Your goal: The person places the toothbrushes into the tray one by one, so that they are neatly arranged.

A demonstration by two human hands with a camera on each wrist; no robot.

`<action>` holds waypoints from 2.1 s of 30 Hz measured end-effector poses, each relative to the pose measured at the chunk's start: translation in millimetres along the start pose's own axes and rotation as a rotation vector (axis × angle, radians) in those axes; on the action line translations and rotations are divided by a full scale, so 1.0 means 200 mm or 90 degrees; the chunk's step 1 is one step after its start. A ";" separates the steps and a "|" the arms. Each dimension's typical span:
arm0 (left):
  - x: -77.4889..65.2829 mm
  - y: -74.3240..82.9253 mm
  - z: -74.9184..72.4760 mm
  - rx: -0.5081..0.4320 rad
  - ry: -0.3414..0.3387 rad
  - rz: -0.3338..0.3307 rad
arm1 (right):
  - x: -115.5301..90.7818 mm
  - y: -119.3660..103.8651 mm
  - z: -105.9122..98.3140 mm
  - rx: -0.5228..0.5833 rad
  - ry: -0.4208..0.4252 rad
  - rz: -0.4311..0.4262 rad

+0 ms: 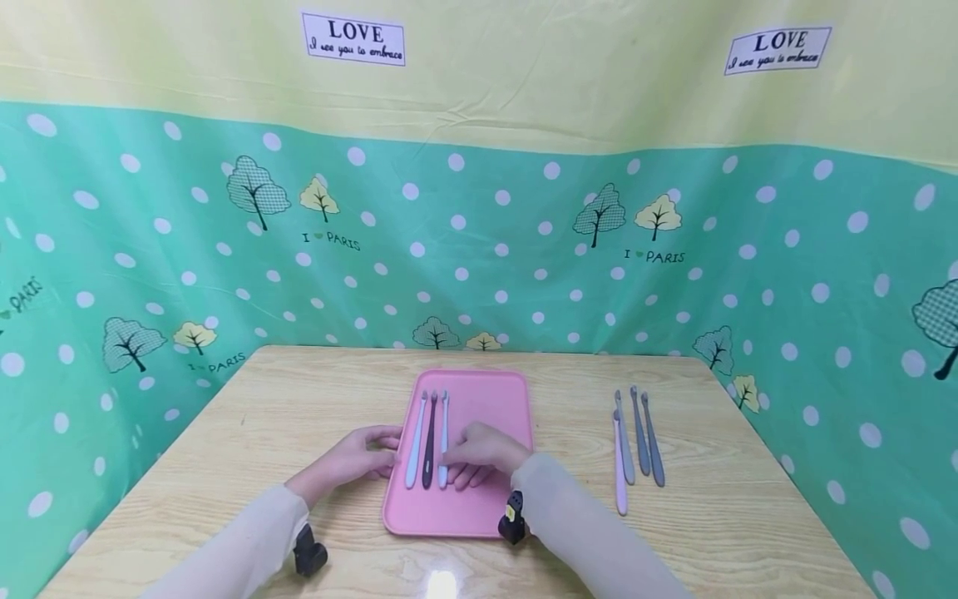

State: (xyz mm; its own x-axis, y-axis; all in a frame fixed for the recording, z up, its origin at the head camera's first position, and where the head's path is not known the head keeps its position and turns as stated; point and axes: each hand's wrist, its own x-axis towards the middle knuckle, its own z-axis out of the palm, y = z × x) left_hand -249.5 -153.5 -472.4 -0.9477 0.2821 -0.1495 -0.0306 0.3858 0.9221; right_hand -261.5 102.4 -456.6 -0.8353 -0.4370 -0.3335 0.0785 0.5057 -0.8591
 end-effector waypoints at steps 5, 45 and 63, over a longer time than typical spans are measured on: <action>0.00 0.00 0.00 -0.005 0.002 0.000 | 0.00 -0.01 0.00 0.004 0.006 -0.003; 0.00 -0.01 0.01 -0.009 0.007 -0.005 | -0.01 -0.01 0.01 0.033 0.023 -0.015; 0.01 0.00 0.01 -0.011 0.006 0.000 | -0.02 0.01 -0.03 0.014 -0.004 -0.032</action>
State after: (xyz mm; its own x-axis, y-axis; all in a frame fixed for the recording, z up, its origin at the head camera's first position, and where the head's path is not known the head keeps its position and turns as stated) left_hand -250.6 -151.6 -473.5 -0.9508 0.2733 -0.1461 -0.0363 0.3700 0.9283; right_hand -260.2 110.2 -455.0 -0.8352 -0.4661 -0.2920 0.0483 0.4667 -0.8831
